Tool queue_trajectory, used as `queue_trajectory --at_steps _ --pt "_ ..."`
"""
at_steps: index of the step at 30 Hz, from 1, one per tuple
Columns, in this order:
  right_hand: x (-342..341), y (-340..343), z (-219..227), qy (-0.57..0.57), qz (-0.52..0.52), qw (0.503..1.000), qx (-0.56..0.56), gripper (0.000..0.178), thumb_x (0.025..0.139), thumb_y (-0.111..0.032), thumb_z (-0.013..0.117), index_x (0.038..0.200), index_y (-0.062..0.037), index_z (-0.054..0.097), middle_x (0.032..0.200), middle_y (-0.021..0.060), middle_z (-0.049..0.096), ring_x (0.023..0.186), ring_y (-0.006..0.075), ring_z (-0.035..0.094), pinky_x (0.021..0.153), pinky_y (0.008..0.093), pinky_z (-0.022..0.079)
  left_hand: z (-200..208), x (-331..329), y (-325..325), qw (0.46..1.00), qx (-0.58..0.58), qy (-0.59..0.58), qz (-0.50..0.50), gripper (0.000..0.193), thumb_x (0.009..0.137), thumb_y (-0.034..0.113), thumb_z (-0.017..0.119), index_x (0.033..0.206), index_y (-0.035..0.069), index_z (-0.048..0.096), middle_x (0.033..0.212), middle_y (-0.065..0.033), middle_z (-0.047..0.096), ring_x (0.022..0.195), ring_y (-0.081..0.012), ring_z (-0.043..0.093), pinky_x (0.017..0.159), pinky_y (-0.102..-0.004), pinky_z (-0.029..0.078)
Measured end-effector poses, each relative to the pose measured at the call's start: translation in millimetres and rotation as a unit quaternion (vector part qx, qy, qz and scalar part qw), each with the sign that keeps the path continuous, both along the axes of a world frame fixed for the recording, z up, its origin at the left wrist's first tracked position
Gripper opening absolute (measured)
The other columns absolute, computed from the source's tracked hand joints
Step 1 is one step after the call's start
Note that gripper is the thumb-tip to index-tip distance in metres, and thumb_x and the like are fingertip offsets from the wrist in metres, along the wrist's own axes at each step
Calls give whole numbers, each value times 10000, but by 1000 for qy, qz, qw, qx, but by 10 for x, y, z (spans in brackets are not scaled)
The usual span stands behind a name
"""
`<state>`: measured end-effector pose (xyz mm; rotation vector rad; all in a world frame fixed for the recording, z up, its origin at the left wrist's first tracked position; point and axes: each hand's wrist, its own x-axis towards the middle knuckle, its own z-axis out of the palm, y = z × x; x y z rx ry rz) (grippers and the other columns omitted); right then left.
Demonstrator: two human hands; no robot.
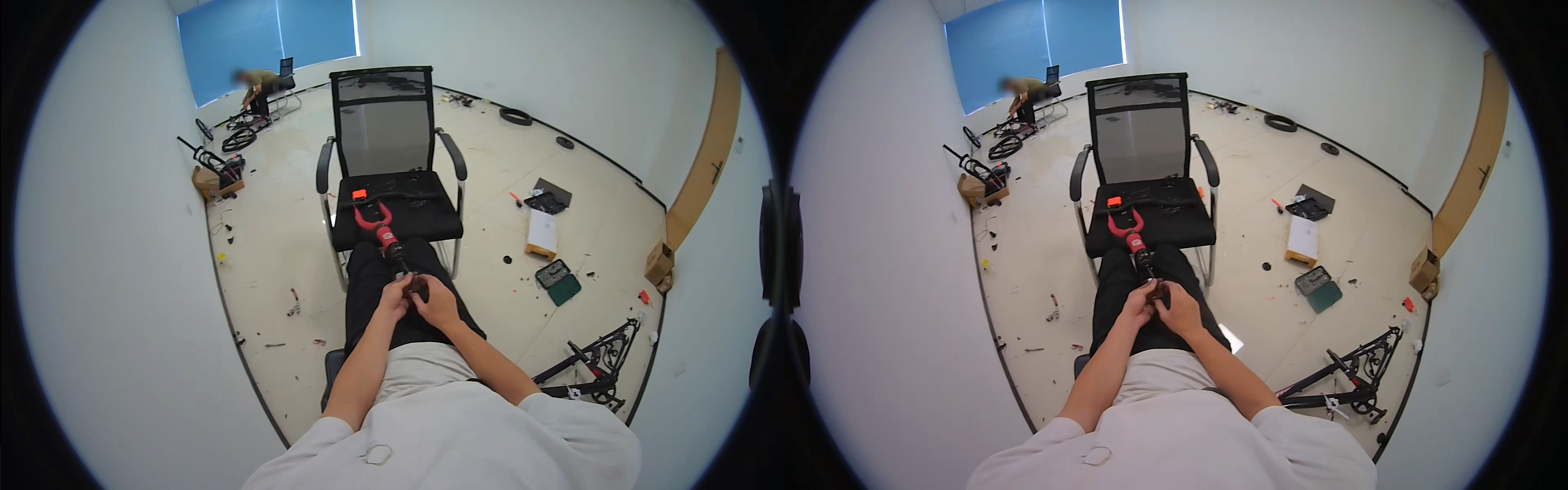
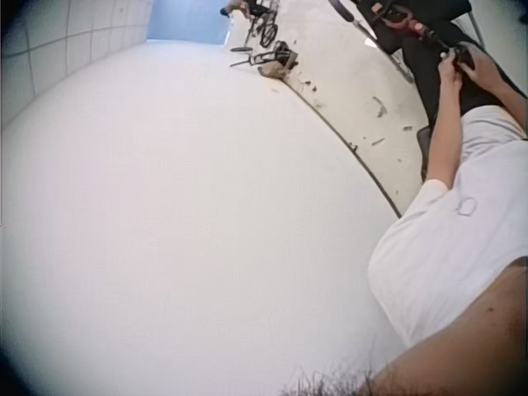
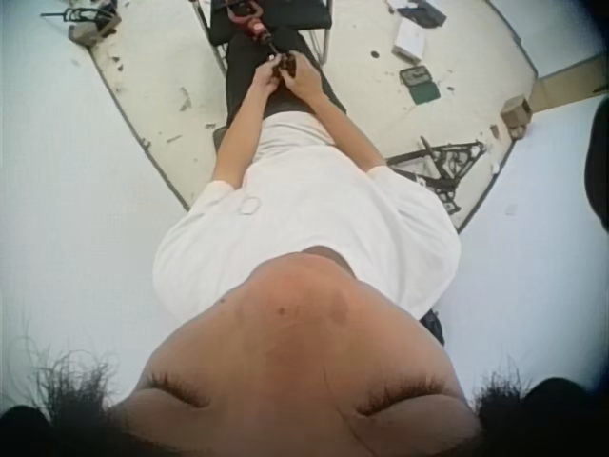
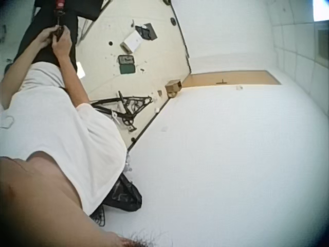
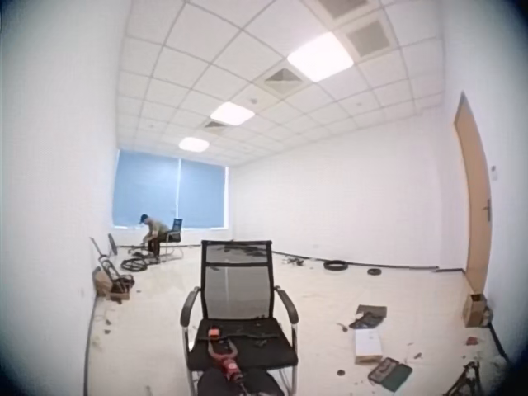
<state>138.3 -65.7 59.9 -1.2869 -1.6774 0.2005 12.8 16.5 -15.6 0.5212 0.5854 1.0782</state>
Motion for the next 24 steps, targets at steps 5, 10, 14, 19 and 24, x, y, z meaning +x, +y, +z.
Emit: queue_trajectory --at_steps 5,10,14,19,24 --pt "-20 72 -156 24 68 997 -34 329 755 -109 636 1066 -17 583 987 166 633 886 324 625 746 372 511 -60 -12 4 1000 6 -10 -19 209 893 207 588 1033 58 633 956 -48 645 904 -178 597 819 -316 465" --pt "-78 200 -276 357 123 905 -198 323 790 -108 629 1080 25 582 879 157 666 674 181 656 638 304 517 57 -65 -47 998 -10 -36 -54 237 910 231 566 1100 95 606 1001 -24 636 917 -172 594 792 -315 464" --pt "-36 339 -497 243 31 962 -125 244 802 -65 618 1028 28 616 800 95 665 648 138 633 583 258 503 146 26 -102 999 -16 1 -29 229 908 236 568 1093 107 610 989 -14 636 886 -161 583 771 -289 442" --pt "-24 208 -263 201 1 975 -91 183 791 -106 629 928 14 658 784 153 674 688 215 668 641 304 512 45 -15 -81 998 -43 39 -10 177 903 247 581 1021 119 611 976 -14 629 926 -148 578 854 -288 436" --pt "6 235 -135 93 9 996 -6 161 788 -130 618 880 -5 661 792 152 659 707 275 648 657 337 505 66 95 -14 999 -34 -25 21 158 838 237 681 902 110 612 853 -4 612 845 -125 568 783 -276 436"
